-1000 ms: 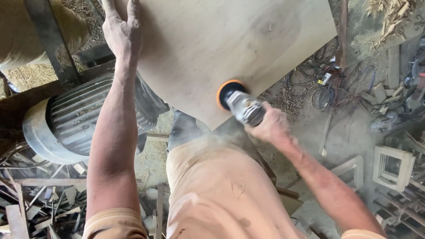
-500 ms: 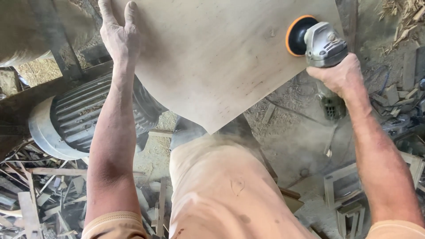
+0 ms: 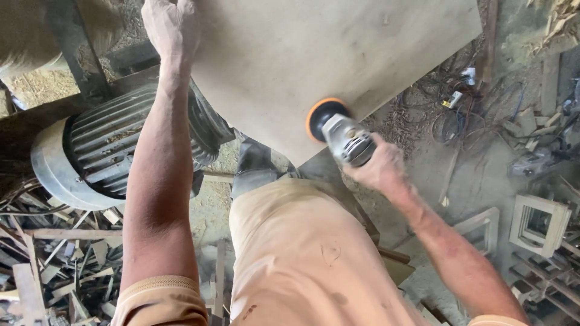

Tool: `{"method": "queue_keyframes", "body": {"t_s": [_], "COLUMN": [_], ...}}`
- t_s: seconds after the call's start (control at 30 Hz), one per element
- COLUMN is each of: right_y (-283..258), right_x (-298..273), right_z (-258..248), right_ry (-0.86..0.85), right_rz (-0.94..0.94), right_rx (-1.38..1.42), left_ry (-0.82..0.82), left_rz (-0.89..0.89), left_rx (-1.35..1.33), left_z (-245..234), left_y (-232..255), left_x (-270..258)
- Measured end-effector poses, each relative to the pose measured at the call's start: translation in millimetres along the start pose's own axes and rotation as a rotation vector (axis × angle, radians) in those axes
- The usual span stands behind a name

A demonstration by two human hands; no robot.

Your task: The person applies a liquid from a squeeze bottle onto a wooden board and rubs it in with their hand. Then, using an angle grinder with a sanding disc, the person sands the surface of the board, moving the tool across the wood to smooth it.

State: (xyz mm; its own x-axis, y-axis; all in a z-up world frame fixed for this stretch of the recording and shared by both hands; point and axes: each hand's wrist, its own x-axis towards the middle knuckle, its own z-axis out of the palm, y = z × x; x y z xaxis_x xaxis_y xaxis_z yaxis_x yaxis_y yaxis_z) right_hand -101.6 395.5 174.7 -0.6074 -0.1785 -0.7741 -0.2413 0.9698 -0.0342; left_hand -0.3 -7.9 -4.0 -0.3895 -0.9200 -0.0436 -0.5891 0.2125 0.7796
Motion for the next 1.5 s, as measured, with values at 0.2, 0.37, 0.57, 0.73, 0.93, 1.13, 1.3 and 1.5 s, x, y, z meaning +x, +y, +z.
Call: {"method": "queue_keyframes", "body": {"t_s": [0.2, 0.37, 0.57, 0.73, 0.93, 1.13, 1.3, 1.5], "right_y": [16.3, 27.6, 60.9, 81.2, 33.3, -71.7, -89.6, -87.5], "right_x": [-9.0, 19.2, 69.2, 115.6, 130.3, 58.8, 34.9, 25.3], "right_z": [25.7, -30.1, -82.8, -136.1, -153.9, -115.7, -45.1, -3.2], "right_ry": [0.056, -0.015, 0.165, 0.199, 0.267, 0.030, -0.061, 0.062], "right_rz": [-0.081, 0.101, 0.090, 0.089, -0.030, -0.015, -0.133, -0.364], "right_rx": [-0.071, 0.062, 0.058, 0.106, 0.076, 0.050, -0.174, -0.197], "left_ry": [0.021, -0.041, -0.050, -0.073, -0.036, -0.051, -0.069, -0.169], "left_rz": [0.056, 0.090, 0.102, -0.006, -0.023, -0.030, -0.085, -0.062], "left_rx": [0.038, 0.048, 0.008, 0.012, 0.113, 0.081, 0.078, 0.068], "left_z": [3.9, 3.9, -3.2, -4.4, 7.7, 10.0, 0.8, -1.4], "left_y": [-7.6, -22.1, -8.5, -5.7, -38.7, -27.6, -6.0, -7.2], "left_x": [3.5, 1.0, -1.7, -4.0, 0.5, -0.5, -0.3, -1.4]}}
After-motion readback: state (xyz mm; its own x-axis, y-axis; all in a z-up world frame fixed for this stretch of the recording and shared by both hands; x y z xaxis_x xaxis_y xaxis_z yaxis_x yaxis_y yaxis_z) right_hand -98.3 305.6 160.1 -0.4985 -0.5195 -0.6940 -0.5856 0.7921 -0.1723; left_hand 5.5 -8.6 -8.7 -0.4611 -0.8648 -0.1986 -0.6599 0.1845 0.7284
